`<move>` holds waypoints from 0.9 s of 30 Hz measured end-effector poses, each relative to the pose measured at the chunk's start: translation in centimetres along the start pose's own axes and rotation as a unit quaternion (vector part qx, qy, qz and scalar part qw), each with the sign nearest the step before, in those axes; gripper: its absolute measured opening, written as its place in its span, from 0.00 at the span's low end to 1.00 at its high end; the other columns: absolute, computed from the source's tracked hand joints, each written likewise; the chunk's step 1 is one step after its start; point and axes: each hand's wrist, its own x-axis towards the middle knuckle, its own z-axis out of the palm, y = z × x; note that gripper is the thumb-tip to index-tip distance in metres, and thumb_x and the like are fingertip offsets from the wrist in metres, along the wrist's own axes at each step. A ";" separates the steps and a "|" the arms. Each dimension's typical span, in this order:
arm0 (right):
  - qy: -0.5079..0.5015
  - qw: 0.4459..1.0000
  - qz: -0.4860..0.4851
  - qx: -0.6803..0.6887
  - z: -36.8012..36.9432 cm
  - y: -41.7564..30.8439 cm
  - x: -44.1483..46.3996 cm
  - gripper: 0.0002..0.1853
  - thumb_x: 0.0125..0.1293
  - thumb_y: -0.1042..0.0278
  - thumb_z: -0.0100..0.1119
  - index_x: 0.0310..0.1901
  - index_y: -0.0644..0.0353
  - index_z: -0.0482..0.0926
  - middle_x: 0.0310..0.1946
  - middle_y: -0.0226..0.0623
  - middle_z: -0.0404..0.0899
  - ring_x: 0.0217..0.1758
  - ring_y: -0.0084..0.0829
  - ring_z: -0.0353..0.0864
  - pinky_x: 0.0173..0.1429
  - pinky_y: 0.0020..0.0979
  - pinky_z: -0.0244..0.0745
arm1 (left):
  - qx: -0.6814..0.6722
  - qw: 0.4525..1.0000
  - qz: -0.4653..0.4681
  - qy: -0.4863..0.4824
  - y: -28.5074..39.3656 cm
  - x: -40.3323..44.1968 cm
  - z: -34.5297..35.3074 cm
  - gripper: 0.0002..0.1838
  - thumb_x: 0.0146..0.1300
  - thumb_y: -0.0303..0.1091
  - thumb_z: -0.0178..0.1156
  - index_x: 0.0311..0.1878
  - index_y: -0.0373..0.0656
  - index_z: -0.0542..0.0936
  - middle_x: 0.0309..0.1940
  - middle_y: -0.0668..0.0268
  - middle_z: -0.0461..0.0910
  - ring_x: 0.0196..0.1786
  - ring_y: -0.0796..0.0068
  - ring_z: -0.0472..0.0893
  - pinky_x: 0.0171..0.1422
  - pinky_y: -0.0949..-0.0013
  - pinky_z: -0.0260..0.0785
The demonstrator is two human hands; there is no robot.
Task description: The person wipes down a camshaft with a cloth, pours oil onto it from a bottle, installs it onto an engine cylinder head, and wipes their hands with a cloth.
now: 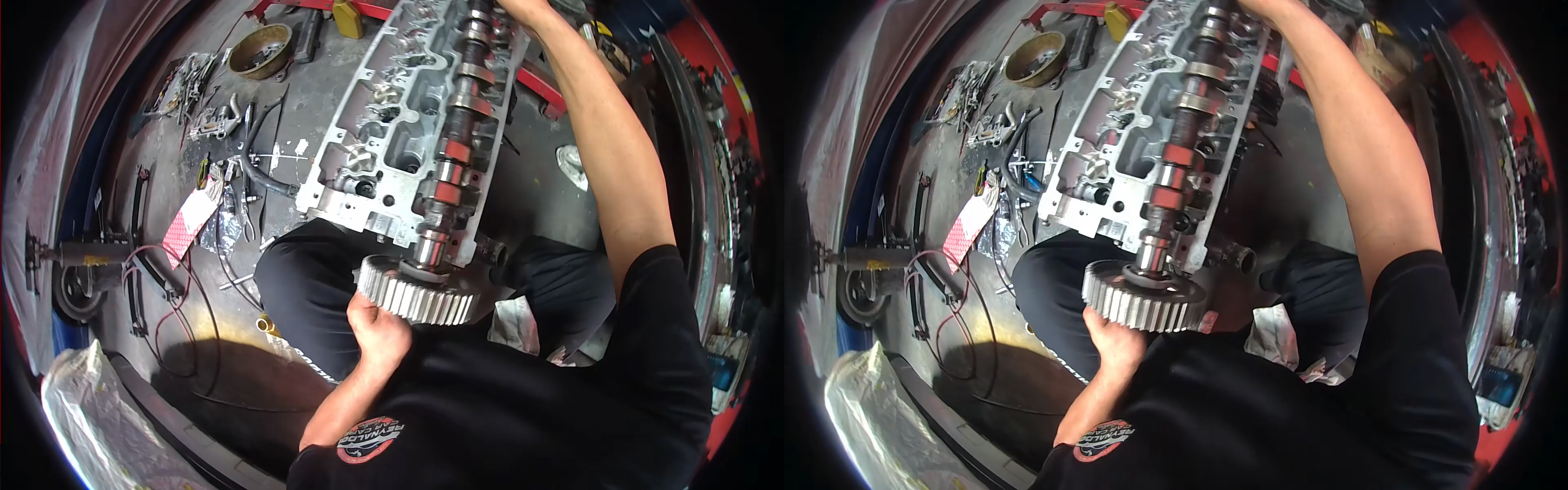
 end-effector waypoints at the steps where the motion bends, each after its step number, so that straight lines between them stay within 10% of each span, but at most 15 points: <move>1: -0.004 1.000 0.005 -0.007 -0.1 -1.0 -1.0 0.25 0.67 0.46 0.62 0.32 0.66 0.87 0.29 0.44 0.86 0.32 0.36 0.84 0.42 0.37 0.76 | -0.041 0.999 0.002 0.030 -0.1 -0.6 -0.1 0.12 0.68 0.17 0.52 0.49 0.37 0.81 0.42 0.66 0.84 0.47 0.79 0.81 0.53 0.72 0.74; 3: 0.008 1.000 0.009 -0.014 0.7 -1.1 -0.7 0.28 0.66 0.43 0.62 0.37 0.68 0.87 0.36 0.52 0.87 0.40 0.42 0.87 0.50 0.39 0.77 | -0.472 0.852 -0.210 0.082 -3.8 -1.6 -3.5 0.14 0.67 0.24 0.59 0.56 0.36 0.77 0.50 0.61 0.82 0.51 0.69 0.82 0.58 0.65 0.74; 4: 0.003 1.000 0.009 0.002 0.8 -1.3 -1.2 0.29 0.66 0.43 0.62 0.38 0.69 0.87 0.37 0.53 0.87 0.42 0.43 0.87 0.52 0.40 0.77 | -0.176 0.980 -0.069 0.065 -2.8 -1.5 -3.9 0.15 0.67 0.26 0.61 0.57 0.36 0.76 0.51 0.60 0.82 0.51 0.68 0.82 0.58 0.65 0.74; 5: -0.003 1.000 0.006 0.019 0.9 -1.4 -1.5 0.30 0.66 0.42 0.62 0.39 0.70 0.87 0.38 0.55 0.87 0.44 0.44 0.87 0.53 0.40 0.76 | 0.139 0.986 0.083 0.040 -1.3 -1.5 -4.1 0.17 0.67 0.29 0.62 0.57 0.36 0.76 0.52 0.59 0.81 0.52 0.68 0.82 0.59 0.64 0.74; 13: -0.030 0.999 -0.007 -0.027 1.2 1.3 -2.3 0.33 0.68 0.38 0.58 0.42 0.71 0.86 0.41 0.58 0.86 0.47 0.47 0.86 0.56 0.41 0.75 | -0.139 0.987 -0.039 0.074 3.7 0.6 -2.5 0.06 0.72 0.21 0.54 0.43 0.36 0.81 0.37 0.66 0.85 0.38 0.78 0.83 0.43 0.72 0.77; 27: -0.021 0.993 -0.037 -0.110 0.1 6.3 -2.8 0.38 0.69 0.32 0.52 0.61 0.63 0.81 0.58 0.52 0.83 0.66 0.45 0.79 0.71 0.36 0.65 | -0.126 0.992 -0.003 -0.013 1.6 1.4 -2.8 0.13 0.81 0.36 0.48 0.48 0.35 0.76 0.33 0.62 0.82 0.25 0.75 0.79 0.28 0.71 0.73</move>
